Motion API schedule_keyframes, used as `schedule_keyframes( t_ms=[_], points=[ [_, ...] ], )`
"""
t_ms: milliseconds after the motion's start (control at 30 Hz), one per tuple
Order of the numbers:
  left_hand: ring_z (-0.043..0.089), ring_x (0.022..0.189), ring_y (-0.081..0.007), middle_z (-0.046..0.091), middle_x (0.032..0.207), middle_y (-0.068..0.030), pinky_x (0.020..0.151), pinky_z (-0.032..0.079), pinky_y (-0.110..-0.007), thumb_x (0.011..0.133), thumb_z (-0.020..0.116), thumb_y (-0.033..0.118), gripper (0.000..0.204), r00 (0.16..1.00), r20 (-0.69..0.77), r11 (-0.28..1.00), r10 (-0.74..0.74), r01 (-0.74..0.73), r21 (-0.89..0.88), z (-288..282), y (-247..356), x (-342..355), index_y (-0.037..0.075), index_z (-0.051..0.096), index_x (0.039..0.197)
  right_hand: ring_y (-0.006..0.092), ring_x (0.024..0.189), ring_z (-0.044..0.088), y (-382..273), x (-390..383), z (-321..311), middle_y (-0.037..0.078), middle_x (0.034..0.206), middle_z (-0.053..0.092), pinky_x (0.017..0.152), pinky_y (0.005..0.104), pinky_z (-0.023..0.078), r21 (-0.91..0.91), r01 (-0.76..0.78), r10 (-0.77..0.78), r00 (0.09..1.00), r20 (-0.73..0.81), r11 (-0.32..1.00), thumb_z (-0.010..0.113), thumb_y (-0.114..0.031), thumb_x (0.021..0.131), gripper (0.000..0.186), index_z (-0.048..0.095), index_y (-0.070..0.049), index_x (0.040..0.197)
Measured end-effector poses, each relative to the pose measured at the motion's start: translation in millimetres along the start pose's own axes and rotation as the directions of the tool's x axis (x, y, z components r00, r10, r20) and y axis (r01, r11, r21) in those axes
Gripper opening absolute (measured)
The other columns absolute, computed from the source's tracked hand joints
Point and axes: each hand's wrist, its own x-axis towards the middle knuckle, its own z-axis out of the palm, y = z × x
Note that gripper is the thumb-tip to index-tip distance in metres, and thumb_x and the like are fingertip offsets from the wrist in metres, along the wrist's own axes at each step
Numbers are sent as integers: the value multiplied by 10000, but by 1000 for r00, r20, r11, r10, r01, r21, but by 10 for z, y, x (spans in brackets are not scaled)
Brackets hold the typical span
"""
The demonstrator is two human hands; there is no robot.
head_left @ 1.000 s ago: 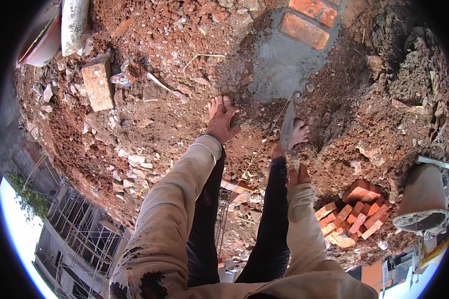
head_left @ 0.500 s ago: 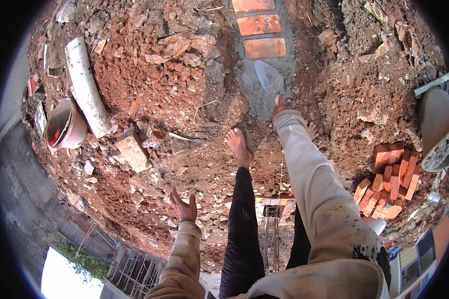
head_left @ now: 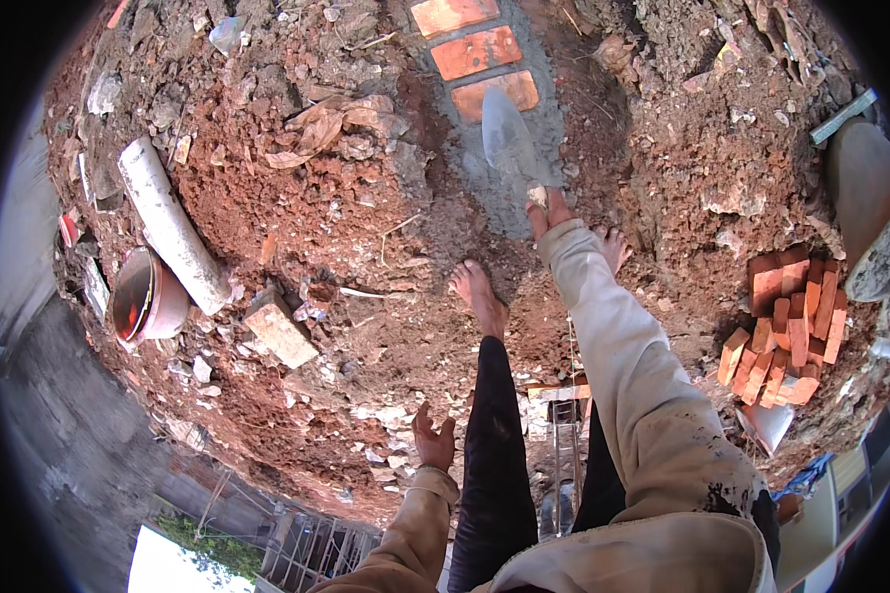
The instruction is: The person lays red bricks in a straight line on the ground using a trowel to apply and smooth cement mortar between them. The person repeatedly picks up bricks, places them, and taps them into alignment.
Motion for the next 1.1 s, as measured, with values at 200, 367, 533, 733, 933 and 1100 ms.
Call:
schedule_keyframes(
  t_ms=[200,367,533,733,933,1100],
  points=[
    [546,1138,-349,447,1335,-206,903,497,-433,811,736,175,668,999,14,994,-37,38,-106,66,29,20,55,436,1396,483,1081,576,-160,306,119,277,1159,613,908,517,471,-147,-235,234,972,-28,961,535,-430,906,494,477,-108,1276],
    [555,1138,-301,483,1329,-190,911,496,-405,818,720,157,604,998,45,997,-45,48,-65,81,202,23,50,476,1360,456,1204,516,228,-310,-85,311,1267,542,1064,522,351,39,10,-14,994,107,999,604,-389,831,591,445,-89,1314],
    [625,984,-219,656,1071,-110,892,493,-324,836,690,87,436,989,125,984,78,-56,-166,202,619,302,-26,563,1237,418,1124,571,1247,-1367,-505,263,1171,602,981,454,418,-205,7,-17,999,-48,979,617,-379,839,556,498,-60,1277],
    [565,778,-76,626,852,3,717,482,-246,907,624,60,121,829,376,902,414,-317,-294,472,1844,425,-4,646,1008,407,945,645,1830,-2805,-1610,234,998,663,850,442,508,-71,-544,548,833,77,836,680,-405,783,613,487,-73,1260],
    [631,849,-117,671,907,-51,755,513,-254,890,674,123,202,611,551,795,568,-582,-174,1234,3161,12,-8,647,1041,354,869,631,2372,-3612,-1747,187,915,648,797,448,502,378,-525,646,594,-479,763,742,-265,749,489,537,-23,1121],
    [642,960,-182,665,1080,-144,853,505,-284,883,709,242,438,409,798,828,443,-527,-190,2695,3989,-650,-62,584,1172,141,686,595,3024,-3351,-1903,51,841,652,624,296,507,759,8,726,284,-626,651,773,-263,806,400,607,-38,1092]
  ],
)
